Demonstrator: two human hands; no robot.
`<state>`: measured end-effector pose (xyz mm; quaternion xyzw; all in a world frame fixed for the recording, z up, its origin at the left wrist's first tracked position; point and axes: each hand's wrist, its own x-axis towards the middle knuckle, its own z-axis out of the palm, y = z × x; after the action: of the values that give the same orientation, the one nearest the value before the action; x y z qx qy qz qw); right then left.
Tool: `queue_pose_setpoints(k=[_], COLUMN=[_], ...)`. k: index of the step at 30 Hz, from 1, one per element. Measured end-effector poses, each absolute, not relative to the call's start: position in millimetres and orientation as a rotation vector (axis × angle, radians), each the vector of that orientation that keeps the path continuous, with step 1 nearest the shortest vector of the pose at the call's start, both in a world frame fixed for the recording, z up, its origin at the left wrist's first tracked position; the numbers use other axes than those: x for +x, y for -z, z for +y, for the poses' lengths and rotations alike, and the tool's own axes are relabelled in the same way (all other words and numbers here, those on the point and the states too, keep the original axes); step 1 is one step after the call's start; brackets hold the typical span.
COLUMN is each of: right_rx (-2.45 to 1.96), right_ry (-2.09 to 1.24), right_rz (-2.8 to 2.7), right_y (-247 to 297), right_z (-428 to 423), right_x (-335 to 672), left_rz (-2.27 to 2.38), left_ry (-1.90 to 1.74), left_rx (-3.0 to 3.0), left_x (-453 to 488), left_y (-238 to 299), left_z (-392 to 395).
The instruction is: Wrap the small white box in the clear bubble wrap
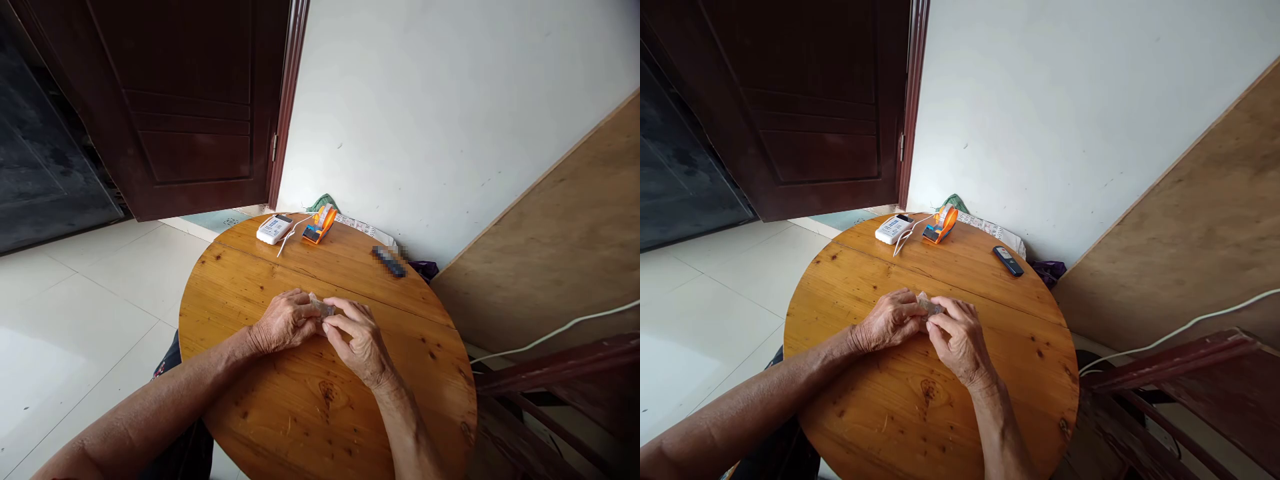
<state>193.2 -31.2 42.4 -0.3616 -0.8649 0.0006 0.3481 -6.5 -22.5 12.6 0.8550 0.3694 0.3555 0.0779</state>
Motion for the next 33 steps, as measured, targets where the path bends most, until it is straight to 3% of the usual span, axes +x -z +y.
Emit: queue_pose_setpoints(k=[7, 15, 23, 33], right_rx=[-0.984, -0.953, -0.96, -1.03], right_ry=[-0.276, -0.076, -0.322, -0.505], right_rz=[-2.07, -2.195, -1.903, -1.929], right_y=[-41, -40, -43, -37], right_z=[-27, -24, -22, -17], right_x=[201, 197, 202, 210], left_rz=[1.098, 1.053, 0.958, 1.215], left_ry=[-1.057, -1.102, -1.204, -1.286], left_rx=[2.554, 2.477, 1.845, 1.002], left_x=[-9, -7, -10, -24], left_y=[-14, -11, -24, -19], left_z=[-23, -21, -23, 4])
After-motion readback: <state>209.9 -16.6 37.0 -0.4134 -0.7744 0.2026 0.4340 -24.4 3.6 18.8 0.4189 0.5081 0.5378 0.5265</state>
